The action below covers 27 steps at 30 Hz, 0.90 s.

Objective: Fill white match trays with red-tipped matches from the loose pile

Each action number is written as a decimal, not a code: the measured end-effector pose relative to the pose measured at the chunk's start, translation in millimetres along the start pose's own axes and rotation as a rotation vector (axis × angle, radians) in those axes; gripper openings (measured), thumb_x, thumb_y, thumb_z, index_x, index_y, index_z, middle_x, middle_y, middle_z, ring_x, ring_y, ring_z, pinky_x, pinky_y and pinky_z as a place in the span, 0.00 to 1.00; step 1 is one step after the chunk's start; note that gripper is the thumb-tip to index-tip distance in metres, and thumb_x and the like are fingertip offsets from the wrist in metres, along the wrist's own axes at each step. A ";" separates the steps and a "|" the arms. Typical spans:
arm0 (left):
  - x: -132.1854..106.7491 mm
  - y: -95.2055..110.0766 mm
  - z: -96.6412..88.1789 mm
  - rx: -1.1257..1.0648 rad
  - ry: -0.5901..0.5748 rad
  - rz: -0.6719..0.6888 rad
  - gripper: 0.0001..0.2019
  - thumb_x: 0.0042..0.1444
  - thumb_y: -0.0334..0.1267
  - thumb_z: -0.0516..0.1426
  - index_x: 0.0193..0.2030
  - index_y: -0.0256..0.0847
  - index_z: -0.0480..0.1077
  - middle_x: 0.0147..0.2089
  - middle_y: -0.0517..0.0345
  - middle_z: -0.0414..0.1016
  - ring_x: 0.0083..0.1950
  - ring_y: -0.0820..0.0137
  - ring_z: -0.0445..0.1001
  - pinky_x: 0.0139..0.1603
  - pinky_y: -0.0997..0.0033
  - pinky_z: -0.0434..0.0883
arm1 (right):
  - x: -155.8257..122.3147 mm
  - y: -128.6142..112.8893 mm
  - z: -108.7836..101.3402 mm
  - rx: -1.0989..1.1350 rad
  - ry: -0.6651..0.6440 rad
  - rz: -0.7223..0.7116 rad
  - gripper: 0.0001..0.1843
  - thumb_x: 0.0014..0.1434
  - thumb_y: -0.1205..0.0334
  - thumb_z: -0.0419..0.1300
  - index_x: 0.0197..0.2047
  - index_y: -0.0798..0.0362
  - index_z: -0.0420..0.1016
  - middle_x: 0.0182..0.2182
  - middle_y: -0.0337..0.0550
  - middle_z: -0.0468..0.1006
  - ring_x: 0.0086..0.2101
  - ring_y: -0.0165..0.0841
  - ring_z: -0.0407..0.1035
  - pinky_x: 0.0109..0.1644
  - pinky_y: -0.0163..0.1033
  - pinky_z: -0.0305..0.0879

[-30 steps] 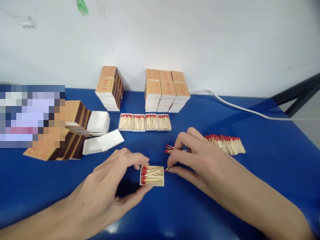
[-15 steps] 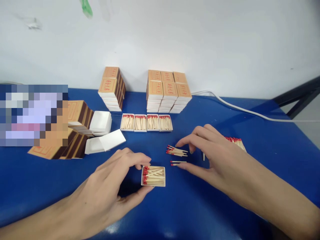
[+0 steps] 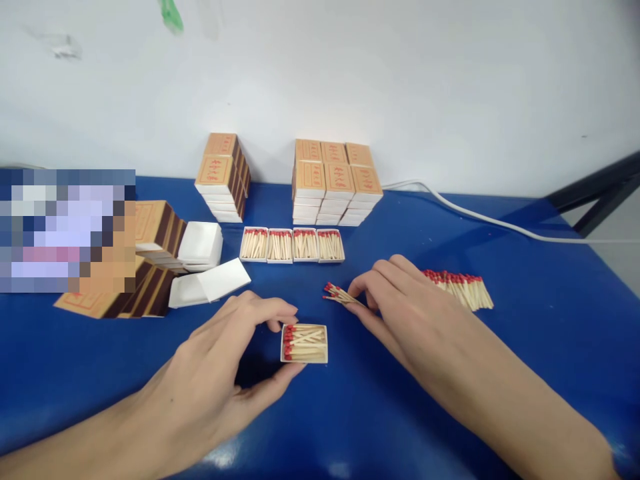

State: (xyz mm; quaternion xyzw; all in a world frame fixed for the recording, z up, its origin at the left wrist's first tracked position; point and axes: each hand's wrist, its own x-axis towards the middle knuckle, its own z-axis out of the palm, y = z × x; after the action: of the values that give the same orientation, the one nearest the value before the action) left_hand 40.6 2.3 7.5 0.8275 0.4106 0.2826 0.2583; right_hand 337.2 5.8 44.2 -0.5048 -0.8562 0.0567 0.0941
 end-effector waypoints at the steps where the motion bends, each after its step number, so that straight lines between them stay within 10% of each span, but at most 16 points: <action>1: 0.0 -0.2 0.1 0.003 0.006 -0.004 0.21 0.74 0.40 0.67 0.69 0.54 0.69 0.57 0.58 0.83 0.55 0.65 0.87 0.52 0.64 0.85 | -0.2 -0.1 0.9 0.006 -0.003 0.001 0.14 0.83 0.62 0.58 0.42 0.49 0.78 0.40 0.47 0.79 0.42 0.44 0.69 0.47 0.51 0.66; 27: 4.7 6.0 -0.8 -0.009 0.012 0.027 0.20 0.76 0.39 0.66 0.70 0.53 0.68 0.54 0.61 0.84 0.53 0.67 0.87 0.53 0.65 0.85 | 0.3 -43.2 -5.1 0.186 -0.021 -0.176 0.11 0.78 0.71 0.60 0.47 0.49 0.83 0.42 0.48 0.83 0.44 0.43 0.76 0.53 0.52 0.79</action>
State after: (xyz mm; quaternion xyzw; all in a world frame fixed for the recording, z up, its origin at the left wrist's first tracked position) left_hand 45.6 3.1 13.2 0.8301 0.3996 0.2929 0.2557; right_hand 301.3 -14.9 57.5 -0.4164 -0.8891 0.1325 0.1362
